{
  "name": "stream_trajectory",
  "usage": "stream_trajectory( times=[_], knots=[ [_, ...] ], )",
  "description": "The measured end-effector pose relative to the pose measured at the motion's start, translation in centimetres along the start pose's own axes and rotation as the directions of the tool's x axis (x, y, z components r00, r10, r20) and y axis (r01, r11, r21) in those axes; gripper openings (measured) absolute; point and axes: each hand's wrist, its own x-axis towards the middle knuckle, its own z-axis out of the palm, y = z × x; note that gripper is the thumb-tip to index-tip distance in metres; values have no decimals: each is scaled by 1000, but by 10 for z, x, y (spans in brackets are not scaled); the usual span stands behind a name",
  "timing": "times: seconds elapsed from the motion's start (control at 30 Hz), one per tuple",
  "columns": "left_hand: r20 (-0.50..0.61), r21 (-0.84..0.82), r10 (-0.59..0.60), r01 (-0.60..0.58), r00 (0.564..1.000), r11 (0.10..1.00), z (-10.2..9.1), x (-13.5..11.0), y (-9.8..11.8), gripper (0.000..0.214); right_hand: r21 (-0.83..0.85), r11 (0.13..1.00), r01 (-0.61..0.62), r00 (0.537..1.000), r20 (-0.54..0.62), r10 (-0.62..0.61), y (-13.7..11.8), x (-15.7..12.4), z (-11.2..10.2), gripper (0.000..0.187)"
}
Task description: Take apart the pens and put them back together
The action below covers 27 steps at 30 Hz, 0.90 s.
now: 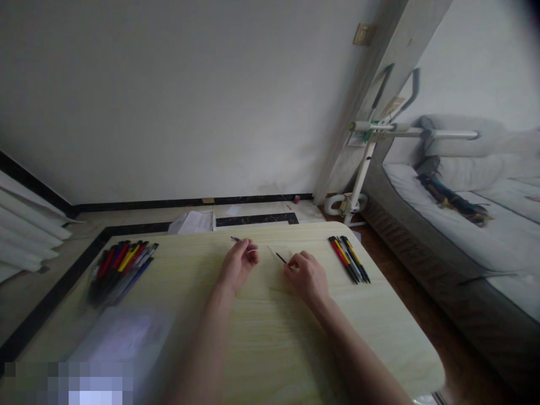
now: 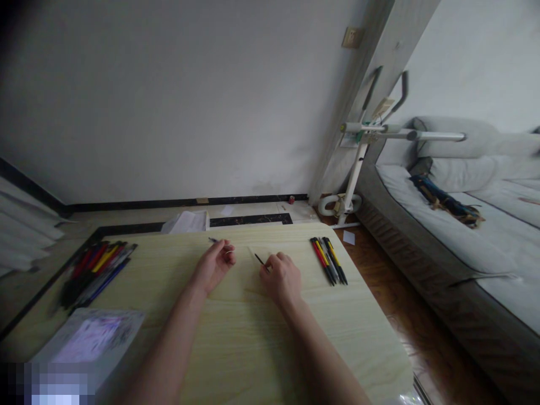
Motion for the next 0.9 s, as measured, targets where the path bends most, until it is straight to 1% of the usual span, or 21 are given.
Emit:
stream_trajectory(
  times=[0.2, 0.57, 0.67, 0.8, 0.9],
  knots=[
    [-2, -18, -4, 4, 1000, 1000, -1, 0, 0, 19, -61, 998, 3, 999, 34, -1, -1, -1, -1, 6],
    [21, -8, -8, 9, 1000, 1000, 0, 0, 0, 18, -82, 996, 28, 995, 99, -20, -3, -5, -4, 13],
    [23, -6, -6, 6, 1000, 1000, -1, 0, 1, 18, -64, 997, 33, 993, 111, -26, -4, -5, -4, 14],
    [27, -17, -10, 10, 1000, 1000, -1, 0, 0, 17, -6, 999, 48, 996, 77, -48, -5, -3, -5, 7],
    [31, -26, -14, 15, 999, 1000, -2, 0, 0, 16, 17, 997, 71, 997, 28, -72, -5, -1, -5, 11]
  ],
)
